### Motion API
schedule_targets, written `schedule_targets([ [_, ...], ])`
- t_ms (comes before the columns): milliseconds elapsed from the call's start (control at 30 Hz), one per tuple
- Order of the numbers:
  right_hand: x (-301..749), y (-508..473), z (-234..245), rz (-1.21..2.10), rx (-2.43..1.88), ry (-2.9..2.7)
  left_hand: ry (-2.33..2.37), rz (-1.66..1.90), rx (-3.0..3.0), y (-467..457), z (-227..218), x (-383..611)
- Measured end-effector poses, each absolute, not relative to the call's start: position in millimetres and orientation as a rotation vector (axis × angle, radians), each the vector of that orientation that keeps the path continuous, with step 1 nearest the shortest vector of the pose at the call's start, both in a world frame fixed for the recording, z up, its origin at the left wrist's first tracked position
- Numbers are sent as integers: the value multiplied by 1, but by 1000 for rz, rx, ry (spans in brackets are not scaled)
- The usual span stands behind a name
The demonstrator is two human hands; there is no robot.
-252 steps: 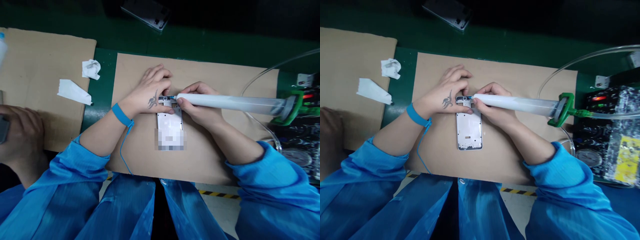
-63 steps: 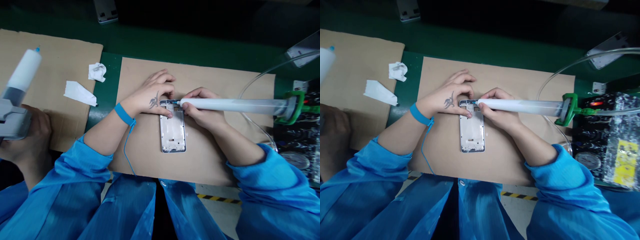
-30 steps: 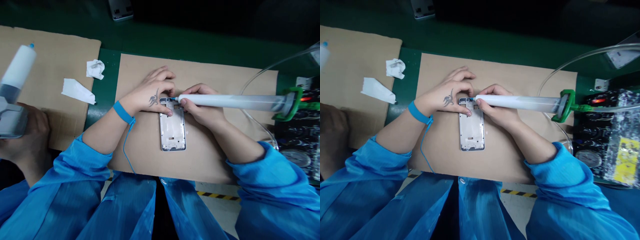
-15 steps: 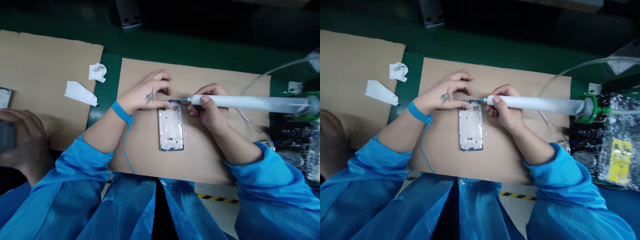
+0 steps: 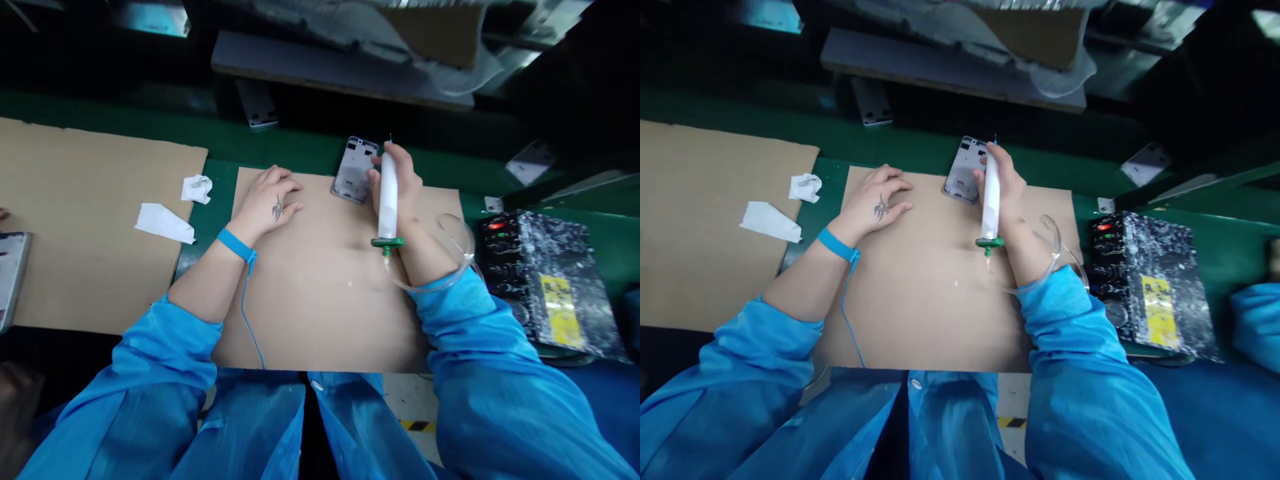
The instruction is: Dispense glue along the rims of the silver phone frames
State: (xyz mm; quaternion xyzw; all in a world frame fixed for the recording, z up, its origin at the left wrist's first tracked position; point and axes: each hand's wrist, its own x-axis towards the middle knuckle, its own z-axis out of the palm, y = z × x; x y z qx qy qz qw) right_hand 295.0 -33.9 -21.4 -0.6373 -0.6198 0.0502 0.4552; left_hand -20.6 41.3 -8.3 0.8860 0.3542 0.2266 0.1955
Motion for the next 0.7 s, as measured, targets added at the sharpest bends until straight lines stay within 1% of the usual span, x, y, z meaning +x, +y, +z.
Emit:
schedule_targets([
  [67, 277, -27, -16, 152, -1507, -1670, 1018, 617, 2493, 39, -5, -20],
  [167, 234, -12, -13, 282, -1427, -1959, 1059, 557, 2524, 36, -1, -17],
  [333, 184, 60, -10, 404, -1524, -1794, 1105, 450, 2570, 26, 3, -15],
  [467, 163, 121, -6, 449, -1433, -1880, 1151, 408, 2587, 19, 4, -16],
  [600, 150, 150, -2, 503, -1516, -1941, 1162, 375, 2617, 17, 6, -18],
  [700, 152, 155, -2, 419, -1636, -1847, 1146, 359, 2632, 17, 7, -19],
])
